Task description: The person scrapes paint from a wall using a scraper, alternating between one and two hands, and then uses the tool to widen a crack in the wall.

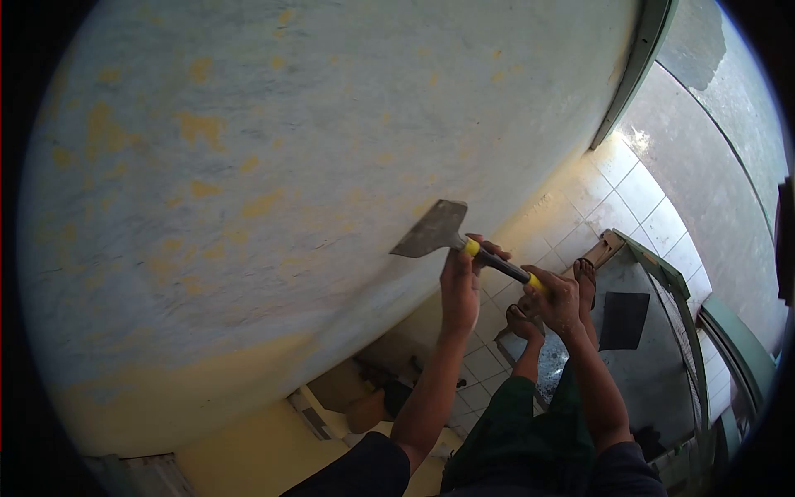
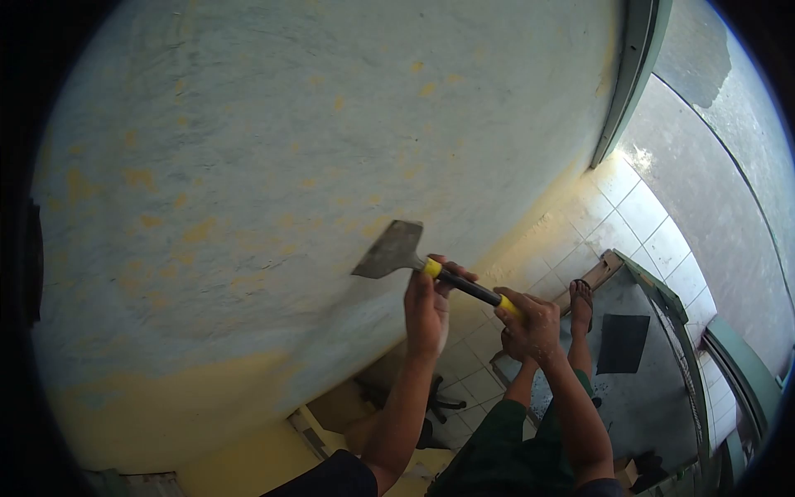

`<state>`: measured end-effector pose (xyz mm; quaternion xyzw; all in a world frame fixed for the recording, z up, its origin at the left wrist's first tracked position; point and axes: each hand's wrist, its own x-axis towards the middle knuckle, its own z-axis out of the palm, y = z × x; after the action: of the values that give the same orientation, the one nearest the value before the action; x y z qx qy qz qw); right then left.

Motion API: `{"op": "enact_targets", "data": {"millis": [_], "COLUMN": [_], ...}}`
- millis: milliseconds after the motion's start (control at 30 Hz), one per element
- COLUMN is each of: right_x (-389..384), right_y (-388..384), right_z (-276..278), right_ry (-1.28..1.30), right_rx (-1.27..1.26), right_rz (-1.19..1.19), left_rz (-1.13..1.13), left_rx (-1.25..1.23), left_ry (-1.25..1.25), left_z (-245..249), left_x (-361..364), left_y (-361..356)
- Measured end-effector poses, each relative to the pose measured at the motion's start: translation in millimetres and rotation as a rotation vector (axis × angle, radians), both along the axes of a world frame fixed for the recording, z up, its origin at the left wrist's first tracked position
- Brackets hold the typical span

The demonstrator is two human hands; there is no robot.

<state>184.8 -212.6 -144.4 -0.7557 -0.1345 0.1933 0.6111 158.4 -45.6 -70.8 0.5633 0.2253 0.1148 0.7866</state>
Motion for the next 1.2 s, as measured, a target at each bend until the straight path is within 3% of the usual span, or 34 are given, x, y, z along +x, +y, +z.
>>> {"op": "enact_targets", "data": {"millis": [233,433,1200], "right_x": [11,7,3], "right_y": [1,1,-4], "right_z": [23,11,31], "right_ry": [-0.016,-0.091,0.049], "right_rx": [-0.053,-0.041,-0.022], "right_rz": [0.095,0.040,0.081], "left_rz": [0.041,0.001,0.071], "left_rx": [-0.025,-0.046,-0.029], "left_ry": [-0.070,-0.005,-0.024], "left_z": [16,-1,12], "left_x": [-1,-6,-5], "left_y": [3,6,-2]}}
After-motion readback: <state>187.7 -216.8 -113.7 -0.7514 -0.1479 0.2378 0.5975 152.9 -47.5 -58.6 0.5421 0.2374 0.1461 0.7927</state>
